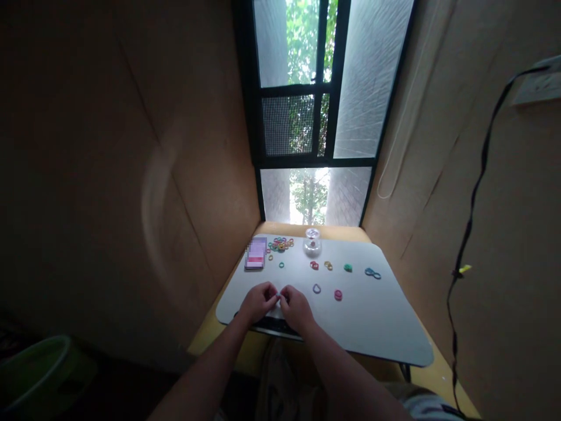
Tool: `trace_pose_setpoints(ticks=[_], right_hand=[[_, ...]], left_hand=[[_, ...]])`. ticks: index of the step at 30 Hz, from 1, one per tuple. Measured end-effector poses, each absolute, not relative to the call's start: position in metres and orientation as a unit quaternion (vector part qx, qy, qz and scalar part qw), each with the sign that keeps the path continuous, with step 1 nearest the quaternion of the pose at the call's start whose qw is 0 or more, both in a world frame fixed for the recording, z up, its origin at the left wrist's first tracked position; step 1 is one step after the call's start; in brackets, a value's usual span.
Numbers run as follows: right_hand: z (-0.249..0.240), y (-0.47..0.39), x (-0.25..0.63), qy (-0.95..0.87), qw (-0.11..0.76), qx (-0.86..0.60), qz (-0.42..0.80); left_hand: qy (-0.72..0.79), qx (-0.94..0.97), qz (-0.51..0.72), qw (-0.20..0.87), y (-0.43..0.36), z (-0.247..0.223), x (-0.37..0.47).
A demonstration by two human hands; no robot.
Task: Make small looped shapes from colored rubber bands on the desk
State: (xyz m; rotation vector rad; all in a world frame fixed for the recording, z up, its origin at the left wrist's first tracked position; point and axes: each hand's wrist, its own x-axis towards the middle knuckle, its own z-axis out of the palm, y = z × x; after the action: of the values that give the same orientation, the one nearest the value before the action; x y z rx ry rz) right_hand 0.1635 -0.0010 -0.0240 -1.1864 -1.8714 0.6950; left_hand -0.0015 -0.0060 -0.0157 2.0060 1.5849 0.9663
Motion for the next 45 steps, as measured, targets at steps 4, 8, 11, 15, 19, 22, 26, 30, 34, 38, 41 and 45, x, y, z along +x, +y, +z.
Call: trace_pose_setpoints(ticks=[4,8,11,15,19,22,26,30,34,38,41,45], right_hand=[[-0.0234,-0.0019,0.1636,-0.738,0.404,-0.463,0.280],[-0.0233,-0.0020,0.1638,-0.741,0.406,-0.458,0.278],[-0.0222,-0.0023,0.1638,-0.743,0.402,-0.456,0.278],[-0.0224,-0.0022,0.1633,-0.741,0.402,-0.456,0.285],[-0.0263,-0.0010,0.1626,-0.740,0.407,-0.455,0.283],[-0.0290,-0.0002,0.1626,-0.741,0.408,-0.456,0.278],[-0.0307,0.0001,0.1629,-0.742,0.409,-0.462,0.264],[-0.0302,-0.0005,0.1632,-0.743,0.407,-0.464,0.259],[-0.0281,-0.0016,0.1643,-0.747,0.403,-0.456,0.268],[-0.0272,-0.0020,0.1656,-0.753,0.396,-0.454,0.263],[-0.0276,-0.0022,0.1657,-0.753,0.392,-0.460,0.261],[-0.0261,-0.0032,0.1655,-0.750,0.390,-0.465,0.264]], left_hand=[[0.569,0.718,0.346,0.205,-0.0062,-0.0154,-0.0022],[0.570,0.718,0.343,0.205,-0.0080,-0.0123,-0.0020],[0.571,0.717,0.344,0.204,-0.0094,-0.0101,-0.0015],[0.570,0.717,0.343,0.207,-0.0104,-0.0092,-0.0011],[0.567,0.719,0.346,0.203,-0.0104,-0.0109,-0.0013],[0.566,0.721,0.347,0.199,-0.0095,-0.0133,-0.0016],[0.566,0.722,0.345,0.198,-0.0076,-0.0161,-0.0013],[0.572,0.719,0.339,0.201,-0.0074,-0.0156,-0.0004],[0.574,0.725,0.331,0.190,-0.0095,-0.0119,0.0003],[0.574,0.730,0.321,0.187,-0.0106,-0.0093,0.0006],[0.573,0.728,0.321,0.193,-0.0103,-0.0089,0.0002],[0.570,0.730,0.323,0.194,-0.0098,-0.0090,-0.0002]])
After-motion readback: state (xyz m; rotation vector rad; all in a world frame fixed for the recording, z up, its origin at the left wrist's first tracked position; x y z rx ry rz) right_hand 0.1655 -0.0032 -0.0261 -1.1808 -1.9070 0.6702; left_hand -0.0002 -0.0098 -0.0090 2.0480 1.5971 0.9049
